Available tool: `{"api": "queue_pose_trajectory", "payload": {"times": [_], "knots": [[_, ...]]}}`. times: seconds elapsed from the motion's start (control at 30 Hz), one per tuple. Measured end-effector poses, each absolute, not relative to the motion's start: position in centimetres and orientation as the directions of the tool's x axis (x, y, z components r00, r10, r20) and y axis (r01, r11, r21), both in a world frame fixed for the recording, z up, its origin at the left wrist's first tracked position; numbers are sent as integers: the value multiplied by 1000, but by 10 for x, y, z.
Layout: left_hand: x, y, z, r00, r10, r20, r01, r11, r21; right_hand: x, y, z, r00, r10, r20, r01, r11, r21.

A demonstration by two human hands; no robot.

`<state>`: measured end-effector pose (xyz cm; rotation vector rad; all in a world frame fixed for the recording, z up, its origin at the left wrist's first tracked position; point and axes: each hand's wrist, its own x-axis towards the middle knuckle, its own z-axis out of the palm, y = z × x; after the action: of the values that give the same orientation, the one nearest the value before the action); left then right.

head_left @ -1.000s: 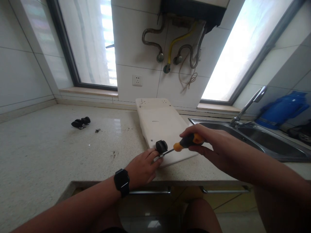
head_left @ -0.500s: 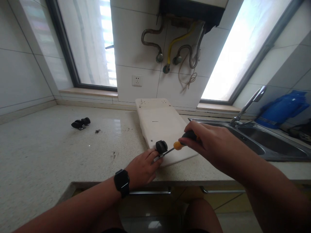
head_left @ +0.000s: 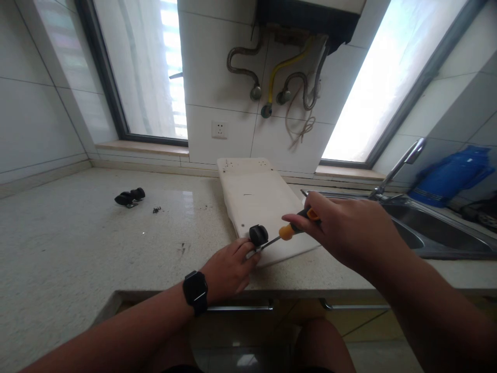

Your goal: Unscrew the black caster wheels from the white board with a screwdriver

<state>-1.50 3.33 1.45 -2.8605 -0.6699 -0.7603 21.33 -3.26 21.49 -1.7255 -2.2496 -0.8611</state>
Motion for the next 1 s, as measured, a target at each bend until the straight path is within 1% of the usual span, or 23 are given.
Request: {"api": "queue_pose_trajectory", "payload": {"times": [0.07,0.17,0.23,0.33,0.4,0.47,0.5,0.57,0.63,0.67,0.7,0.73,0.77,0.9,1.0], "knots": [[-15,33,15,772,388,503,440,-898,16,213,-33,217,-374,813,446,914,243,324],[-15,33,14,774,387,501,444,-896,5,217,-36,225,-492,789,367,871,452,195],[-15,33,14,775,387,499,449,-894,-5,220,-39,231,-551,778,303,829,550,96],[-15,34,14,776,387,497,452,-892,-10,225,-44,235,-608,768,201,780,625,-31],[-15,34,14,778,394,489,456,-890,-9,226,-46,234,-616,768,175,770,634,-71],[-15,33,14,779,403,481,463,-886,-7,225,-46,232,-568,798,200,806,589,-64],[-15,33,14,779,406,478,465,-885,-5,223,-46,230,-514,829,220,845,534,-38],[-15,33,14,780,400,480,459,-888,-6,217,-43,229,-355,900,255,935,346,79],[-15,33,14,781,389,488,452,-892,-12,211,-40,229,-215,937,275,959,149,243],[-15,33,14,781,385,492,450,-893,-16,209,-39,229,-186,942,278,947,97,306],[-15,33,14,780,383,494,450,-893,-17,207,-38,230,-188,943,276,936,87,341],[-15,33,14,779,384,496,450,-893,-15,207,-37,230,-217,939,267,931,117,345],[-15,33,14,779,386,494,450,-893,-11,207,-37,231,-263,929,259,930,173,323],[-15,33,15,782,391,486,451,-892,-8,217,-40,236,-469,853,229,883,444,154],[-15,32,16,779,401,482,463,-886,-11,225,-42,240,-573,800,179,816,577,33]]}}
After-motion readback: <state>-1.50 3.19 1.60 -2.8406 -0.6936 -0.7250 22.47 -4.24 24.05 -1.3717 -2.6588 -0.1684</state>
